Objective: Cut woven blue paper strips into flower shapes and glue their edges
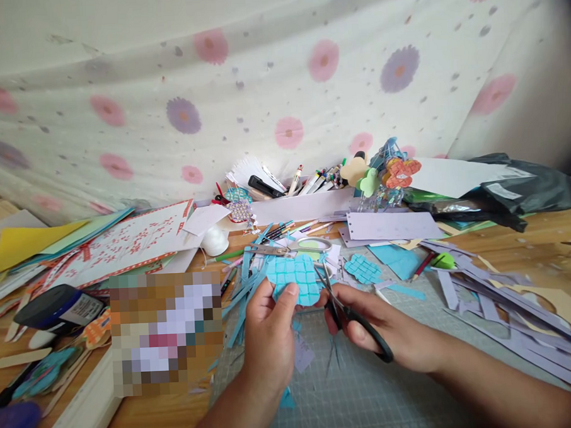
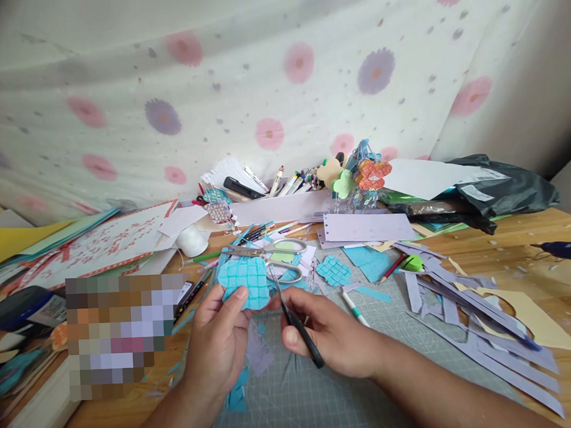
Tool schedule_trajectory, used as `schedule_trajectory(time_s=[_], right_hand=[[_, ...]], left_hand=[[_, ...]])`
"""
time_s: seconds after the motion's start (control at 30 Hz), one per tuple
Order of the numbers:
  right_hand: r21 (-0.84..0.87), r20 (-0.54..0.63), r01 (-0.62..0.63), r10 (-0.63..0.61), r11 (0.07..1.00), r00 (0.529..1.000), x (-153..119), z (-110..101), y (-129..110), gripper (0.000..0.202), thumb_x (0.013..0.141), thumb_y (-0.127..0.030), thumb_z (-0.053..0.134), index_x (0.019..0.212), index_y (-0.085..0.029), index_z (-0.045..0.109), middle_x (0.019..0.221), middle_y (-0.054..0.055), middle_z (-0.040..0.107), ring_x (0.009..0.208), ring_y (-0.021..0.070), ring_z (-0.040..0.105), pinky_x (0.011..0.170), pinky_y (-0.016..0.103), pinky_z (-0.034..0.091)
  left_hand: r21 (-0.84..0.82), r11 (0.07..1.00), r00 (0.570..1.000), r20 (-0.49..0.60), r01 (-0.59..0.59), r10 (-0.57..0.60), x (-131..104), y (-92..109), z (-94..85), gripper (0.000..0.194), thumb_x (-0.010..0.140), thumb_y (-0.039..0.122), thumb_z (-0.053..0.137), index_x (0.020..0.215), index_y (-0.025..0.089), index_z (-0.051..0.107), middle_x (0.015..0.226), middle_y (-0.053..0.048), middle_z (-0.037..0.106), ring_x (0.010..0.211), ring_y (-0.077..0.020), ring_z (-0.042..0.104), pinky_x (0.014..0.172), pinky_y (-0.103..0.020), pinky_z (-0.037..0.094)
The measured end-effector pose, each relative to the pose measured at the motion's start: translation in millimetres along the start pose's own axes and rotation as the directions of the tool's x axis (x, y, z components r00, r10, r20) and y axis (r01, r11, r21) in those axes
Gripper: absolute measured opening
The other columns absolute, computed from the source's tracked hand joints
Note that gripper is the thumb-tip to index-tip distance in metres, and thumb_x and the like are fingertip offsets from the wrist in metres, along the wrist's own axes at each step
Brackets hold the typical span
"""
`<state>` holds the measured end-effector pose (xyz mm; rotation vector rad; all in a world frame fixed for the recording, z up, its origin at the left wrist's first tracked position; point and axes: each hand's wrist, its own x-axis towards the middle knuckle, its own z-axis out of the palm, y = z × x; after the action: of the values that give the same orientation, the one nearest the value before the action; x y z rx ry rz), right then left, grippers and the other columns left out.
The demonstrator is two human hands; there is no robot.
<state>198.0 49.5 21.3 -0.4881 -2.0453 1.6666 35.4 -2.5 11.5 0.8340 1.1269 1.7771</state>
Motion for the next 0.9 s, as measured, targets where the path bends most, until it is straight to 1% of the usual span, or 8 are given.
schedule_trajectory(time_s=[0.1, 0.23, 0.4, 0.5, 0.67, 0.73, 0.83, 0.9], right_hand=[[0.057, 0.020, -0.008, 0.007, 0.998, 1.000, -0.2, 4.1, 0.9, 0.056, 0.078, -0.073, 0.046, 0.094, -0.020, 0.049, 0.077, 0.000, 0.047, 0.067, 0.0146, 0.041, 0.059, 0.026, 0.035], [0.082, 0.030, -0.002, 0.000, 0.997, 1.000, 0.1, 8.2, 5.0, 0.062, 0.077, -0.074, 0.046, 0.100, -0.016, 0.049, 0.077, 0.001, 0.047, 0.067, 0.0138, 0.040, 0.061, 0.027, 0.035], [0.102, 0.012, 0.002, -0.003, 0.995, 1.000, 1.9, 7.7, 7.7, 0.066, 0.077, -0.074, 0.048, 0.102, -0.013, 0.049, 0.077, 0.001, 0.045, 0.067, 0.0136, 0.039, 0.061, 0.027, 0.034], [0.101, 0.010, 0.011, -0.012, 0.995, 1.000, 2.4, 6.7, 5.2, 0.064, 0.076, -0.073, 0.049, 0.098, -0.014, 0.050, 0.075, 0.000, 0.044, 0.066, 0.0132, 0.039, 0.060, 0.026, 0.034], [0.006, -0.007, 0.014, -0.014, 1.000, 1.000, -1.2, 7.9, -1.6, 0.054, 0.079, -0.071, 0.047, 0.083, -0.017, 0.049, 0.073, 0.000, 0.045, 0.065, 0.0130, 0.038, 0.056, 0.024, 0.033], [-0.044, -0.017, -0.009, 0.008, 0.999, 1.000, -2.9, 8.4, -2.1, 0.050, 0.081, -0.067, 0.048, 0.084, -0.017, 0.050, 0.072, -0.001, 0.044, 0.064, 0.0129, 0.038, 0.056, 0.024, 0.033], [-0.125, -0.015, -0.044, 0.043, 0.991, 0.999, -3.8, 8.3, -1.3, 0.046, 0.083, -0.065, 0.048, 0.086, -0.019, 0.051, 0.073, 0.000, 0.046, 0.065, 0.0141, 0.040, 0.057, 0.024, 0.036], [-0.161, -0.014, -0.067, 0.066, 0.985, 0.998, -3.9, 8.1, -1.2, 0.047, 0.083, -0.066, 0.047, 0.085, -0.019, 0.052, 0.074, 0.001, 0.049, 0.066, 0.0150, 0.043, 0.057, 0.024, 0.037]], left_hand=[[0.036, 0.999, 1.000, -0.008, -0.003, 0.003, -1.7, -0.7, -1.8, 0.009, 0.080, 0.025, 0.066, 0.087, 0.020, 0.066, 0.078, 0.001, 0.066, 0.074, -0.0143, 0.058, 0.074, -0.025, 0.044], [0.004, 1.000, 1.000, -0.005, 0.019, -0.019, -2.3, 0.9, -0.1, 0.012, 0.079, 0.026, 0.068, 0.088, 0.018, 0.067, 0.071, 0.002, 0.062, 0.066, -0.0120, 0.053, 0.067, -0.024, 0.042], [-0.013, 1.000, 1.000, 0.021, 0.015, -0.015, -1.4, 3.2, 3.1, 0.011, 0.079, 0.025, 0.067, 0.088, 0.019, 0.067, 0.078, 0.001, 0.066, 0.071, -0.0139, 0.057, 0.069, -0.025, 0.044], [0.004, 1.000, 0.999, 0.035, 0.004, -0.004, -2.1, 2.6, 2.9, 0.009, 0.080, 0.024, 0.066, 0.087, 0.019, 0.067, 0.078, 0.001, 0.066, 0.073, -0.0150, 0.059, 0.069, -0.026, 0.044], [0.046, 0.999, 1.000, 0.029, -0.008, 0.006, -6.4, 0.3, 3.4, 0.006, 0.083, 0.025, 0.062, 0.082, 0.020, 0.065, 0.074, 0.001, 0.066, 0.071, -0.0145, 0.059, 0.070, -0.026, 0.045], [0.065, 0.998, 1.000, 0.014, -0.005, 0.004, -7.4, -0.9, 3.3, 0.007, 0.081, 0.026, 0.063, 0.081, 0.020, 0.065, 0.077, 0.000, 0.066, 0.076, -0.0155, 0.059, 0.076, -0.027, 0.045], [0.128, 0.992, 1.000, -0.022, 0.009, -0.006, -7.7, -2.4, 1.9, 0.012, 0.080, 0.031, 0.063, 0.081, 0.019, 0.065, 0.073, 0.000, 0.064, 0.072, -0.0157, 0.058, 0.073, -0.027, 0.045], [0.129, 0.991, 1.000, -0.016, 0.019, -0.017, -8.0, -3.1, 0.8, 0.013, 0.081, 0.032, 0.063, 0.082, 0.019, 0.065, 0.073, 0.000, 0.063, 0.072, -0.0152, 0.057, 0.073, -0.026, 0.044]])
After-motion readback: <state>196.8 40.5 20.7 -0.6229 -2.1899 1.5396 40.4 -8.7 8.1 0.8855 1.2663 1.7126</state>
